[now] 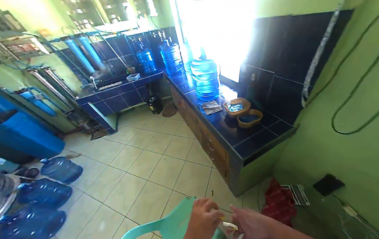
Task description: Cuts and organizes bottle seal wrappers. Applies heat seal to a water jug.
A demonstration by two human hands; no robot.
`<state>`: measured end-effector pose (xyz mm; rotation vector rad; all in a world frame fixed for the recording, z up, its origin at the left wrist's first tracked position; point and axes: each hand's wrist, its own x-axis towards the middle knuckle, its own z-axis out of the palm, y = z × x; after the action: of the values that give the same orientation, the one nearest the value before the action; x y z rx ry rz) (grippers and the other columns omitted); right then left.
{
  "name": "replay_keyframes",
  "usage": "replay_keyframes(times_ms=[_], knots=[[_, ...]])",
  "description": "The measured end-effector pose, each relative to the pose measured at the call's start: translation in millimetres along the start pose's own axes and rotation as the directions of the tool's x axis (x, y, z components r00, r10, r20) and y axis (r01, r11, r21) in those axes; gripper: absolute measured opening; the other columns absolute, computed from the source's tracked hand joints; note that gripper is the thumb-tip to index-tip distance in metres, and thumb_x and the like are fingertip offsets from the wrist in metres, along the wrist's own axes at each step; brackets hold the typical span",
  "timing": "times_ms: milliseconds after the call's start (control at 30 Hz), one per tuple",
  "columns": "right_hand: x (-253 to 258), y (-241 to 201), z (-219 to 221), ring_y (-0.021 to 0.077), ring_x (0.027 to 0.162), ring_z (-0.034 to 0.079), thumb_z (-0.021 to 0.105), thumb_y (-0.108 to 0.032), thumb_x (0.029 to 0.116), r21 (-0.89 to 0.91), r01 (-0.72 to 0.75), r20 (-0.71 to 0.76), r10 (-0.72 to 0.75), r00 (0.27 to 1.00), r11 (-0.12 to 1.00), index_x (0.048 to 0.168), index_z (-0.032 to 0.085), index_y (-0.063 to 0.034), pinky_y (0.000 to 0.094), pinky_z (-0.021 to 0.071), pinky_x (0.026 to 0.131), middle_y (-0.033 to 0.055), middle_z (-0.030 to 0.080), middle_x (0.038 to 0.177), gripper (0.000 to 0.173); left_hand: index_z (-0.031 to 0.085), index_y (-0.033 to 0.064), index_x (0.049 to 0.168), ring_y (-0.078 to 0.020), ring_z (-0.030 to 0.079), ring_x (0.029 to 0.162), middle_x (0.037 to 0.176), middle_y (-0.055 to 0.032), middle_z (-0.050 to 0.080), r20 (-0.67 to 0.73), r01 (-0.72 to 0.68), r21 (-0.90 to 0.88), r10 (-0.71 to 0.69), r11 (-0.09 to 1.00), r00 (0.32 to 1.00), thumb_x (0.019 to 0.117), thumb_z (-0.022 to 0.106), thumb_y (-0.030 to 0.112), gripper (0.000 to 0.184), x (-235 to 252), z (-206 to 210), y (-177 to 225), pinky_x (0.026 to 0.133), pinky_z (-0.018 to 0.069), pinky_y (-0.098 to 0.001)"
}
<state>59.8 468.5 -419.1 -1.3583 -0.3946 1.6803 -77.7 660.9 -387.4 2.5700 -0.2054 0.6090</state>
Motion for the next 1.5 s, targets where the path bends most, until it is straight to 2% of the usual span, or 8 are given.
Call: replay_keyframes(times_ms=[267, 400, 500, 733, 933, 1100, 1267, 1500], knots=[[70, -98, -123, 0.0119, 0.080, 0.067, 0.038, -0.023, 0.1112, 0.197, 0.053, -0.084, -0.037, 0.996, 0.979, 0.113, 0.058, -0.0097, 0.0307, 0.0569, 0.074, 0.0003, 0.069, 0.092, 0.024, 0.078, 0.0283, 0.102, -0.0157, 0.065, 0.115, 0.110, 0.0074, 0.075, -0.031, -0.242, 0.285, 0.262, 0.927, 0.965, 0.0918, 0.069, 0.018, 0.017, 128, 65, -82, 0.105, 0.0408, -0.0475], [79, -173, -186, 0.0114, 0.082, 0.068, 0.047, -0.011, 0.1068, 0.051, 0.197, -0.213, -0.182, 0.960, 0.979, 0.111, 0.058, -0.0010, 0.0293, 0.0570, 0.077, 0.0055, 0.071, 0.102, 0.015, 0.065, 0.0016, 0.127, -0.0327, 0.055, 0.130, 0.136, -0.0195, 0.062, -0.309, 0.171, -0.247, -0.245, 0.954, 0.919, 0.0883, 0.077, 0.035, 0.052, 199, 73, -117, 0.110, 0.0430, -0.0522], [89, -228, -220, 0.0133, 0.093, 0.068, 0.055, -0.008, 0.1032, -0.137, 0.272, -0.211, -0.296, 0.932, 0.953, 0.116, 0.059, 0.0035, 0.0323, 0.0555, 0.087, 0.0106, 0.070, 0.113, 0.018, 0.034, -0.0069, 0.153, -0.0286, 0.048, 0.139, 0.153, -0.0226, 0.047, -0.013, 0.485, -0.644, -0.643, 0.591, 0.765, 0.0911, 0.069, 0.045, 0.088, 249, 68, -140, 0.112, 0.0425, -0.0451], [130, -266, -246, 0.0312, 0.116, 0.058, 0.074, -0.027, 0.0932, -0.559, 0.297, -0.385, -0.559, 0.735, 0.775, 0.109, 0.068, 0.0027, 0.0439, 0.0492, 0.101, 0.0215, 0.058, 0.127, 0.034, 0.050, -0.0066, 0.139, -0.0126, 0.064, 0.115, 0.131, -0.0130, 0.064, 0.283, 0.569, -0.784, -0.674, 0.248, 0.683, 0.1005, 0.059, 0.009, 0.042, 321, 96, -187, 0.101, 0.0527, -0.0302], [160, -281, -286, 0.0350, 0.112, 0.064, 0.074, -0.019, 0.0898, -0.703, 0.167, -0.592, -0.699, 0.401, 0.691, 0.102, 0.072, 0.0019, 0.0480, 0.0538, 0.098, 0.0221, 0.065, 0.120, 0.024, 0.062, -0.0009, 0.132, -0.0104, 0.069, 0.099, 0.120, -0.0101, 0.069, 0.502, 0.627, -0.601, -0.378, 0.495, 0.778, 0.0984, 0.065, 0.012, 0.036, 402, 102, -265, 0.091, 0.0574, -0.0288], [158, -287, -321, 0.0186, 0.089, 0.070, 0.077, -0.006, 0.0860, -0.182, 0.415, -0.821, -0.370, 0.434, 0.891, 0.132, 0.057, 0.0015, 0.0356, 0.0603, 0.083, 0.0140, 0.069, 0.108, 0.050, 0.046, 0.0007, 0.151, -0.0323, 0.051, 0.137, 0.152, -0.0218, 0.048, 0.663, 0.245, -0.381, 0.078, 0.891, 0.745, 0.0994, 0.064, 0.031, 0.062, 509, 117, -337, 0.113, 0.0447, -0.0492], [168, -267, -291, 0.0157, 0.086, 0.069, 0.065, -0.002, 0.0970, 0.349, 0.528, -0.856, 0.033, 0.516, 0.774, 0.127, 0.061, -0.0006, 0.0315, 0.0599, 0.080, 0.0103, 0.067, 0.106, 0.031, 0.039, 0.0122, 0.158, -0.0325, 0.025, 0.155, 0.164, -0.0136, 0.036, 0.771, -0.222, -0.150, 0.254, 0.964, 0.585, 0.0986, 0.063, 0.045, 0.072, 592, 166, -371, 0.125, 0.0169, -0.0573], [165, -221, -224, 0.0094, 0.085, 0.068, 0.067, -0.005, 0.0908, 0.279, 0.641, -0.937, 0.057, 0.344, 0.715, 0.126, 0.065, -0.0008, 0.0264, 0.0578, 0.080, 0.0044, 0.072, 0.102, 0.036, 0.061, 0.0086, 0.139, -0.0352, 0.059, 0.128, 0.130, -0.0171, 0.067, 0.869, -0.273, -0.185, 0.287, 0.944, 0.404, 0.1101, 0.042, 0.034, 0.043, 615, 161, -362, 0.112, 0.0410, -0.0556]])
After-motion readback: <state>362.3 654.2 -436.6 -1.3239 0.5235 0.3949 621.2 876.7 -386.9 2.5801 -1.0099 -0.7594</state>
